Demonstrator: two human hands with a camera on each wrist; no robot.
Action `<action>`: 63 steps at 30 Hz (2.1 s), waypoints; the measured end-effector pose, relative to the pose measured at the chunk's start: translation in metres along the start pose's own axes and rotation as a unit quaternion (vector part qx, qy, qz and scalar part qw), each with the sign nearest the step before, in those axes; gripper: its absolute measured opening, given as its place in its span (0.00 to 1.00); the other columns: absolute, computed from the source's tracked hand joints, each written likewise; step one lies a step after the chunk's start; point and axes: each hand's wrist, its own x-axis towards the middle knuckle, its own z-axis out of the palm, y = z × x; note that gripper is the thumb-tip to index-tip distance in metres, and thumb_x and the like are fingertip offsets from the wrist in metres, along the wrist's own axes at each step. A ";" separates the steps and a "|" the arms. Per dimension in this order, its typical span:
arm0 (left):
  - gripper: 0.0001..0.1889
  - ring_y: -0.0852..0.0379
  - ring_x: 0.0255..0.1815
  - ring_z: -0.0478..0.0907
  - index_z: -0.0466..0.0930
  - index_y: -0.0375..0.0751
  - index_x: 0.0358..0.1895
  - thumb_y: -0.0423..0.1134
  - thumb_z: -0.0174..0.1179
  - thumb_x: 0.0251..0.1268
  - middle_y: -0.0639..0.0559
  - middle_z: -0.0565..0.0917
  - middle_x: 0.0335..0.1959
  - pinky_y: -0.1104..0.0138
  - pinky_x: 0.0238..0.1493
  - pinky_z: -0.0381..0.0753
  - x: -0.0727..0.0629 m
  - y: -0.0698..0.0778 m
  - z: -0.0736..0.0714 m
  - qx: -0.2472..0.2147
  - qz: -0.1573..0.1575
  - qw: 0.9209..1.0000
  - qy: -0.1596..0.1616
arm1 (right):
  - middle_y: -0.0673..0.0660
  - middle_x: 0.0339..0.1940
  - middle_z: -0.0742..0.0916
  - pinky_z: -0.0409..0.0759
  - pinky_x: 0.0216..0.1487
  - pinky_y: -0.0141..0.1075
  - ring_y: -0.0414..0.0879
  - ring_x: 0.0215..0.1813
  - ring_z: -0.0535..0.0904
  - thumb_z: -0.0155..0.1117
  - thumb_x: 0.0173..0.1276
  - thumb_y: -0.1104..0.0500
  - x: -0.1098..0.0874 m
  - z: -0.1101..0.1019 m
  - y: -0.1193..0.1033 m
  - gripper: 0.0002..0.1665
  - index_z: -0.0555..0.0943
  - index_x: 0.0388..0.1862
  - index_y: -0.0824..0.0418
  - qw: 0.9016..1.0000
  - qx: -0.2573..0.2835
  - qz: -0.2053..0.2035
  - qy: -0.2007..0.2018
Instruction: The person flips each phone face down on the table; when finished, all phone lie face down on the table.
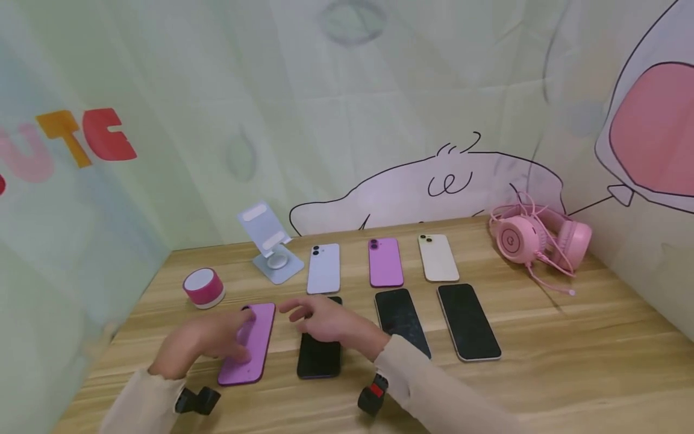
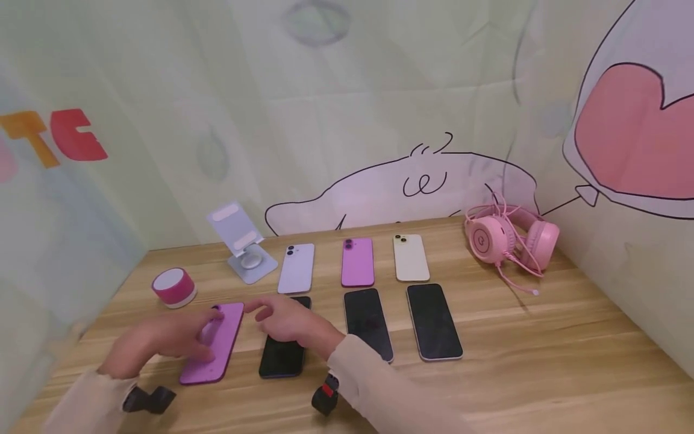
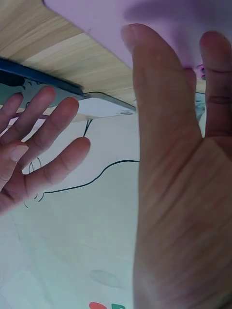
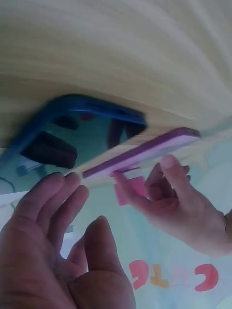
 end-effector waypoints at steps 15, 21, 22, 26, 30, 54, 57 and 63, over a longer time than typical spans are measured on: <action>0.37 0.54 0.41 0.78 0.68 0.37 0.69 0.46 0.73 0.59 0.51 0.82 0.39 0.50 0.50 0.77 0.018 0.036 -0.001 -0.052 0.102 0.993 -0.019 | 0.62 0.58 0.81 0.72 0.64 0.49 0.53 0.62 0.75 0.54 0.72 0.72 -0.021 -0.036 0.022 0.20 0.79 0.60 0.60 0.998 -0.047 0.013 0.043; 0.42 0.57 0.36 0.78 0.63 0.38 0.74 0.46 0.73 0.59 0.55 0.84 0.34 0.54 0.45 0.78 0.032 0.049 0.004 -0.064 0.116 0.991 -0.024 | 0.64 0.63 0.79 0.70 0.64 0.53 0.56 0.66 0.72 0.51 0.71 0.72 -0.031 -0.054 0.029 0.22 0.78 0.61 0.60 0.998 -0.046 0.019 0.040; 0.42 0.57 0.36 0.78 0.62 0.38 0.75 0.46 0.73 0.59 0.55 0.84 0.35 0.55 0.45 0.78 0.034 0.052 0.004 -0.066 0.111 0.991 -0.027 | 0.65 0.64 0.78 0.69 0.65 0.54 0.57 0.67 0.71 0.50 0.71 0.72 -0.033 -0.056 0.031 0.23 0.78 0.62 0.60 0.998 -0.039 0.021 0.037; 0.45 0.57 0.34 0.76 0.58 0.38 0.77 0.46 0.72 0.60 0.55 0.82 0.33 0.58 0.44 0.77 0.040 0.061 0.006 -0.071 0.114 0.990 -0.037 | 0.66 0.67 0.75 0.66 0.67 0.57 0.59 0.68 0.70 0.47 0.68 0.75 -0.037 -0.061 0.036 0.27 0.77 0.63 0.60 0.999 -0.015 0.028 0.022; 0.46 0.55 0.39 0.75 0.55 0.38 0.78 0.45 0.72 0.61 0.51 0.81 0.39 0.55 0.51 0.76 0.045 0.066 0.009 -0.068 0.119 0.990 -0.036 | 0.66 0.65 0.76 0.68 0.65 0.55 0.56 0.63 0.73 0.49 0.68 0.74 -0.040 -0.063 0.037 0.27 0.77 0.63 0.58 0.999 -0.002 0.040 0.009; 0.49 0.56 0.32 0.71 0.54 0.39 0.78 0.43 0.74 0.58 0.52 0.74 0.29 0.60 0.39 0.70 0.046 0.069 0.015 -0.063 0.157 0.985 -0.024 | 0.63 0.55 0.84 0.78 0.48 0.41 0.49 0.45 0.81 0.47 0.73 0.75 -0.033 -0.060 0.039 0.32 0.69 0.72 0.54 0.978 0.179 0.102 0.034; 0.49 0.57 0.31 0.71 0.53 0.40 0.79 0.44 0.74 0.58 0.53 0.75 0.28 0.62 0.37 0.70 0.047 0.069 0.015 -0.068 0.157 0.985 -0.028 | 0.63 0.51 0.85 0.77 0.47 0.40 0.49 0.44 0.80 0.47 0.73 0.75 -0.032 -0.061 0.040 0.32 0.69 0.72 0.54 0.981 0.169 0.094 0.033; 0.50 0.57 0.33 0.74 0.49 0.37 0.79 0.46 0.71 0.62 0.54 0.78 0.30 0.60 0.40 0.73 0.046 0.070 0.014 -0.097 0.181 0.978 -0.034 | 0.62 0.42 0.86 0.76 0.43 0.39 0.50 0.42 0.80 0.48 0.70 0.76 -0.034 -0.066 0.036 0.35 0.68 0.74 0.55 0.985 0.153 0.074 0.039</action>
